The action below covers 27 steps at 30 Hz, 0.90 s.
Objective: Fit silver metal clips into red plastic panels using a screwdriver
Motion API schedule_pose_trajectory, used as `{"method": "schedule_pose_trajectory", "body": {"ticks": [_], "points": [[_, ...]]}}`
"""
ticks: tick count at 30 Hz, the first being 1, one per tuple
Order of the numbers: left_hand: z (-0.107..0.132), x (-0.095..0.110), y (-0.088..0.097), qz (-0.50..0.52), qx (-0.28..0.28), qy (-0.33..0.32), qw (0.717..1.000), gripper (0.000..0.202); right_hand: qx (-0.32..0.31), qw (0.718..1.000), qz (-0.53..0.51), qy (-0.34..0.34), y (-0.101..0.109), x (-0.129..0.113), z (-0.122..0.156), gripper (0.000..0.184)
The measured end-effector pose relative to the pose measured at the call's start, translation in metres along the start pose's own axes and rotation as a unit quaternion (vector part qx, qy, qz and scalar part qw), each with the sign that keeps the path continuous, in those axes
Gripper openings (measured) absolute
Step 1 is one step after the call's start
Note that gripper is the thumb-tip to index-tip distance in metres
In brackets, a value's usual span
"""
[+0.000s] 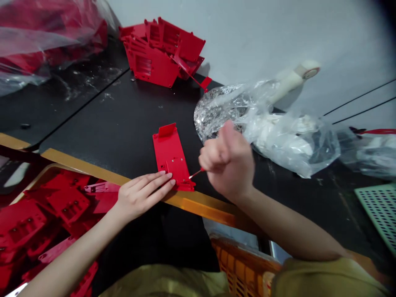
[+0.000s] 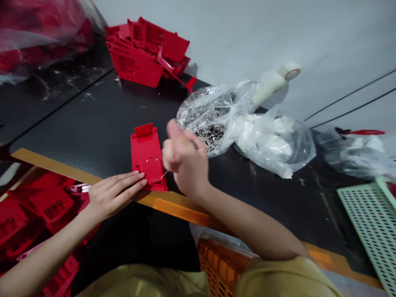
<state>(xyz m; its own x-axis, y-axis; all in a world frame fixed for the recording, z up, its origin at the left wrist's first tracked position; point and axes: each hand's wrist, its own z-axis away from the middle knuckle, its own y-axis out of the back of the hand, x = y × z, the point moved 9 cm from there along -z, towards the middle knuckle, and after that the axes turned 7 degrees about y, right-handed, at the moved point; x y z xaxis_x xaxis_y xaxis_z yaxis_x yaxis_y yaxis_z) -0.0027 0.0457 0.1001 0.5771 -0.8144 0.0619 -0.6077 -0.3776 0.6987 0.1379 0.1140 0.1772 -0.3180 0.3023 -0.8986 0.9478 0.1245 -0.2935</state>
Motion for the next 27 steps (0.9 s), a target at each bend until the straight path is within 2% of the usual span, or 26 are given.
{"method": "schedule_pose_trajectory", "body": {"ticks": [2,3,5,7,9,11,13,17,22,25,27], "points": [[0.002,0.000,-0.001,0.002,0.001,-0.002,1.000,0.037,0.040,0.996,0.075,0.030,0.020,-0.022,0.001,0.057],[0.002,-0.001,-0.001,0.004,-0.001,0.000,1.000,0.037,0.045,0.987,0.149,0.046,0.027,-0.033,0.005,0.053],[0.003,-0.001,-0.001,0.011,-0.001,0.004,1.000,0.037,-0.003,0.942,0.332,0.043,0.028,-0.040,0.019,0.039],[0.002,0.000,0.000,0.010,0.001,0.010,1.000,0.038,-0.099,0.873,0.478,0.002,0.020,-0.025,0.038,0.022],[0.001,0.000,0.000,0.002,-0.001,0.019,1.000,0.039,-0.174,0.810,0.558,-0.048,0.016,-0.001,0.055,0.023],[-0.001,0.000,0.000,-0.005,-0.009,0.030,0.999,0.040,-0.205,0.778,0.588,-0.086,0.016,0.016,0.065,0.029],[-0.001,-0.001,-0.001,-0.008,-0.012,0.037,0.999,0.039,-0.207,0.771,0.593,-0.106,0.018,0.024,0.068,0.029],[-0.002,-0.001,0.000,-0.011,-0.005,0.037,0.999,0.036,-0.188,0.773,0.595,-0.113,0.021,0.022,0.066,0.028],[-0.001,-0.001,0.001,0.007,-0.001,0.031,0.999,0.041,-0.173,0.797,0.573,-0.085,0.012,0.019,0.063,0.025],[0.001,0.004,0.009,0.038,-0.003,0.008,0.999,0.053,-0.149,0.820,0.549,-0.062,0.009,-0.005,0.066,0.025],[0.000,0.008,0.021,0.066,0.004,-0.006,0.998,0.072,-0.117,0.835,0.536,-0.045,0.019,-0.043,0.084,0.027]]}}
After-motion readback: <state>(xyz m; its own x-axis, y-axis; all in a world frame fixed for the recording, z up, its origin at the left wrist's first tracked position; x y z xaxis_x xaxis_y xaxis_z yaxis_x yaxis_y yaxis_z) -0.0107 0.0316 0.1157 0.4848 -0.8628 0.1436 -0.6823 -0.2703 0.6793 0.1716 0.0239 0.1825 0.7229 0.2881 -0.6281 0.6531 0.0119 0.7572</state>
